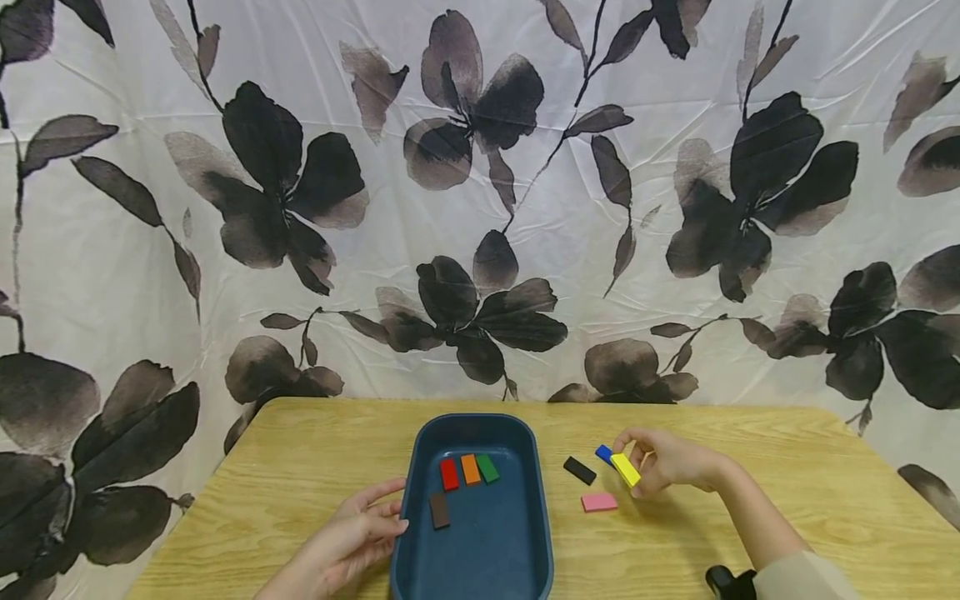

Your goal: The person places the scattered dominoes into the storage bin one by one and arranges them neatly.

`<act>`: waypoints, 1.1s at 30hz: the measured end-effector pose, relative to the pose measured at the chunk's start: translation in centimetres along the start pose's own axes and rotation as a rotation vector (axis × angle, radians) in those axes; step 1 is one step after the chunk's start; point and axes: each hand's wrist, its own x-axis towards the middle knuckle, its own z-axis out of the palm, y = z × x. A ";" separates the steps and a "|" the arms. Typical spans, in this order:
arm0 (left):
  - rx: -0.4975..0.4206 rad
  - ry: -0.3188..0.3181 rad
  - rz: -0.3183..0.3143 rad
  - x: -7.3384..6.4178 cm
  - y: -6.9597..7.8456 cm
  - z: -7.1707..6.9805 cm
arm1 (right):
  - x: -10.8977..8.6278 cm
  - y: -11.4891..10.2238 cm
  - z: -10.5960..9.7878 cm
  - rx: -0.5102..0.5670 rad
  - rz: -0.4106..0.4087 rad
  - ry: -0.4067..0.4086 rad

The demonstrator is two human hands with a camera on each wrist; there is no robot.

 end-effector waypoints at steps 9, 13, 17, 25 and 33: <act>-0.018 0.001 0.002 -0.1 0.2 0.0 | 1.2 -2.1 0.1 -0.007 -0.018 0.013; -0.018 0.004 0.000 -0.1 0.2 0.1 | 1.7 -3.0 0.3 -0.013 -0.023 0.018; -0.010 0.010 -0.001 0.0 0.2 0.1 | 2.3 -3.7 0.5 -0.033 -0.042 0.008; -0.015 -0.010 -0.007 0.0 0.2 0.0 | 3.8 -5.0 1.1 -0.057 -0.040 -0.005; -0.015 -0.010 -0.011 0.1 0.1 0.0 | 5.0 -6.4 1.9 -0.075 -0.059 -0.033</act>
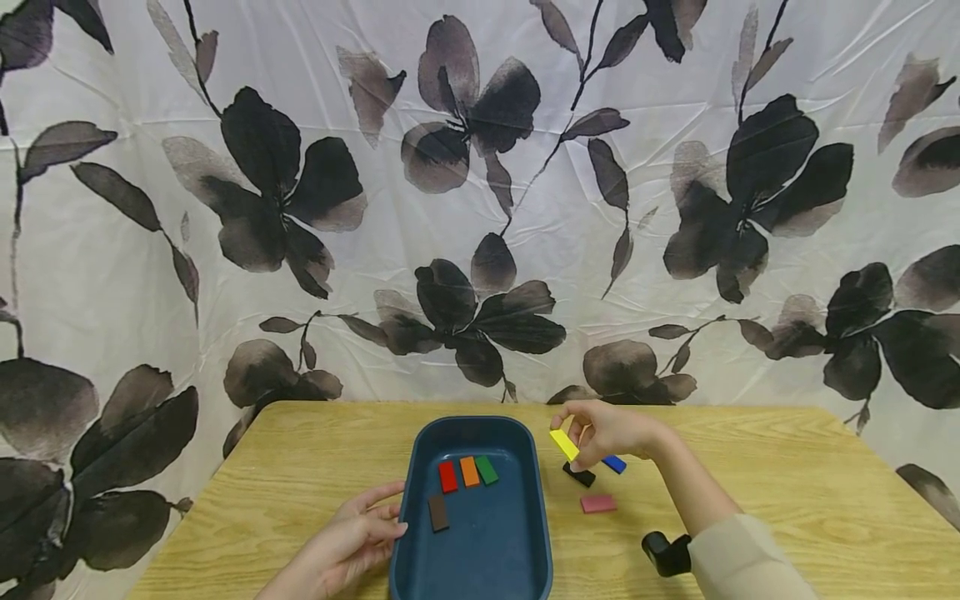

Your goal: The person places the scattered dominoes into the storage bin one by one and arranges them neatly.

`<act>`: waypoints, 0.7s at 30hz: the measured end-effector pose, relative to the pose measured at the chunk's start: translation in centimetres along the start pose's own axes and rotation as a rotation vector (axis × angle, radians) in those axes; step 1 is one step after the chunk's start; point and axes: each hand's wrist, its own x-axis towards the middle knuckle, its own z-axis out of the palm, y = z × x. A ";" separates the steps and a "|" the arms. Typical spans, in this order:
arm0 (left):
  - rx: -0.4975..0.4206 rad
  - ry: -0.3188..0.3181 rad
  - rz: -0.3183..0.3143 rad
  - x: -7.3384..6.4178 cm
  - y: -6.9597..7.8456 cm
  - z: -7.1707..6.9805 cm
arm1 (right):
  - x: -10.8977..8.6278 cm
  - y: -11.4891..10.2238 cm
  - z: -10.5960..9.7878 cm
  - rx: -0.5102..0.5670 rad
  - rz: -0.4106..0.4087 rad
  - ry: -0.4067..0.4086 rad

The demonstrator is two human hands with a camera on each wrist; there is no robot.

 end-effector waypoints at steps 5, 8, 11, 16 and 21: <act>0.011 0.009 -0.003 0.0 -0.1 0.0 | 0.8 -0.7 0.6 -0.045 0.007 0.001; 0.010 0.012 -0.007 0.0 -0.1 0.0 | 1.4 -1.2 0.9 -0.037 0.023 -0.005; 0.002 0.014 -0.012 0.0 -0.1 0.1 | 1.9 -1.6 1.3 -0.016 0.041 -0.002; -0.006 0.017 -0.013 0.0 -0.1 0.2 | 2.7 -2.1 1.8 -0.025 0.053 0.007; 0.005 0.020 -0.005 0.0 -0.1 0.1 | 3.5 -3.1 2.6 -0.047 0.072 0.022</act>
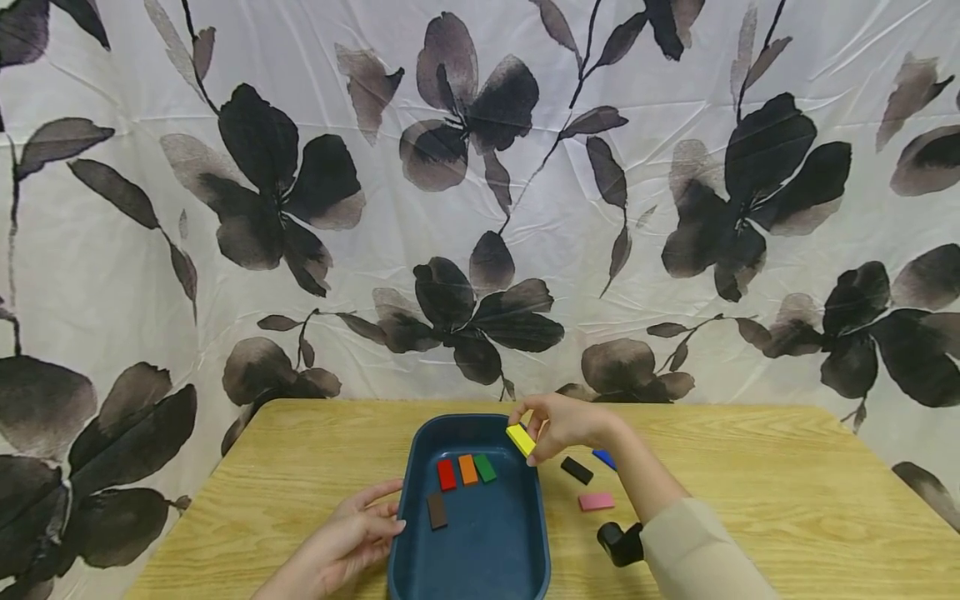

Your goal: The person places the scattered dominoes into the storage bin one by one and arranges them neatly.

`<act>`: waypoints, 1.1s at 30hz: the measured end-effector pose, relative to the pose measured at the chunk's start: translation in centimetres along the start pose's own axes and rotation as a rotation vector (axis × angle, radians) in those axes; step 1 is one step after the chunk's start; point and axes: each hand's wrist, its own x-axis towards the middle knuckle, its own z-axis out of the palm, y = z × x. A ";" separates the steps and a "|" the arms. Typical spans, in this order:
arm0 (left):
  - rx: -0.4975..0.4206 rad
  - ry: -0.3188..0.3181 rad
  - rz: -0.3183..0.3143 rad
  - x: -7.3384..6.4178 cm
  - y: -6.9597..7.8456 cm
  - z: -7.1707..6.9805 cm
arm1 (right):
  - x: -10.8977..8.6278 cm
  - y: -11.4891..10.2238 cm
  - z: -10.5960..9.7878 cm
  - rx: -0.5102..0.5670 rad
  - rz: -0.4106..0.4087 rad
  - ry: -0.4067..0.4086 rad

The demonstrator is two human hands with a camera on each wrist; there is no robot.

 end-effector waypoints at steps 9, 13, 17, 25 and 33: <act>0.021 0.008 -0.017 -0.1 0.0 -0.2 | 1.5 -1.0 1.6 0.051 0.011 -0.008; 0.008 0.012 -0.025 -0.1 0.0 -0.3 | 2.1 -1.3 2.2 0.072 0.004 -0.020; 0.009 -0.007 -0.013 0.1 0.0 -0.3 | 2.6 -1.6 2.6 0.082 -0.021 -0.034; 0.002 -0.020 -0.008 0.1 -0.1 -0.3 | 3.2 -2.3 3.4 0.069 -0.033 -0.047; -0.013 -0.009 -0.009 0.2 -0.1 -0.3 | 3.7 -2.6 4.0 0.114 -0.024 -0.069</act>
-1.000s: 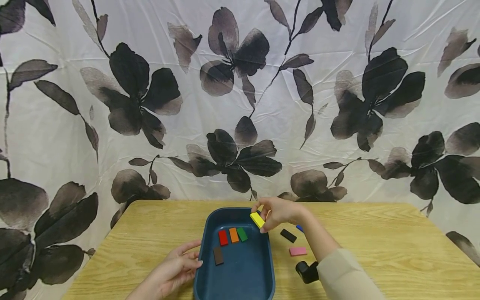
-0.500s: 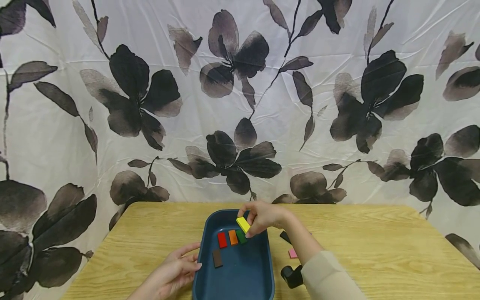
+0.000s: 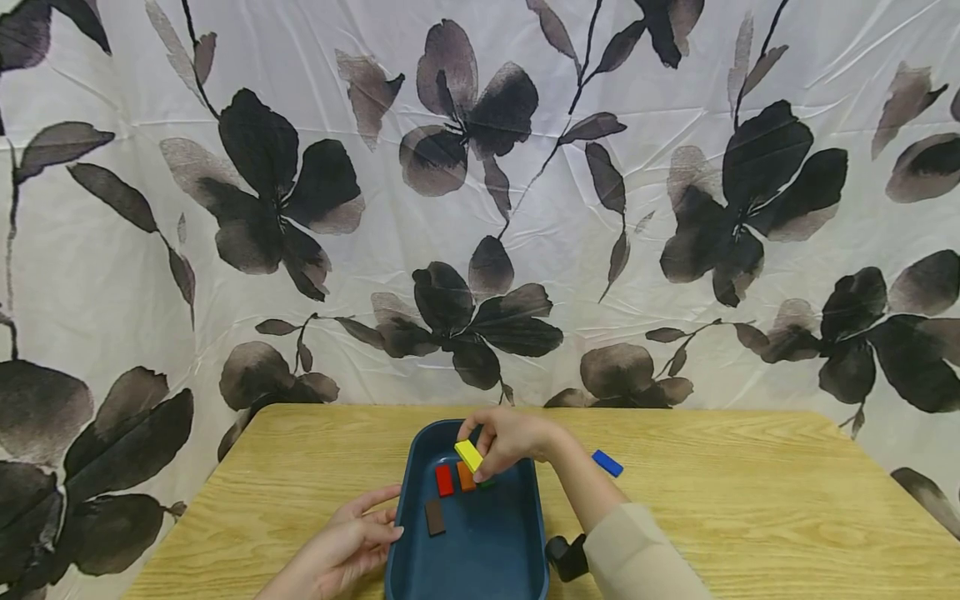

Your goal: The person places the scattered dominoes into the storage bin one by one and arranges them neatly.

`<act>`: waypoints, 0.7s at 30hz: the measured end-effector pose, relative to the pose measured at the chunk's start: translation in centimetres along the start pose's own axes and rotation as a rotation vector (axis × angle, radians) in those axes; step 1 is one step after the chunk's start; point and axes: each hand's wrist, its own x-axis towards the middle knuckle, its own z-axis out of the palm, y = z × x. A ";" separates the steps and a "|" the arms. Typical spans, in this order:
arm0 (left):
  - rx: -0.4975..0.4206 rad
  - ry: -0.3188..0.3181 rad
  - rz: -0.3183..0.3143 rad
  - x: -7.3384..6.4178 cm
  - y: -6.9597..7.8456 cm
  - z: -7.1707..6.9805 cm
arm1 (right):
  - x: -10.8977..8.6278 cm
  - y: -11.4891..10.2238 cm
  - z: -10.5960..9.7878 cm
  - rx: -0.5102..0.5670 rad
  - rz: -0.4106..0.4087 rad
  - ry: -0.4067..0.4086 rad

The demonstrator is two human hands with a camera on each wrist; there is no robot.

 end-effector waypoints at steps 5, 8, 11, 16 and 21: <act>-0.005 0.016 0.002 0.1 0.0 0.0 | 0.4 -0.2 0.4 0.018 -0.002 -0.021; 0.005 0.019 0.008 0.1 0.0 0.0 | 0.6 -0.4 0.6 0.022 -0.005 -0.029; 0.006 0.016 0.009 0.1 0.1 -0.1 | 0.7 -0.5 0.8 0.026 0.000 -0.035; 0.001 0.016 -0.001 0.2 0.1 -0.1 | 1.0 -0.5 1.3 0.018 0.003 -0.038; 0.009 0.025 -0.003 0.2 0.0 -0.1 | 1.3 -0.4 1.8 0.019 0.006 -0.055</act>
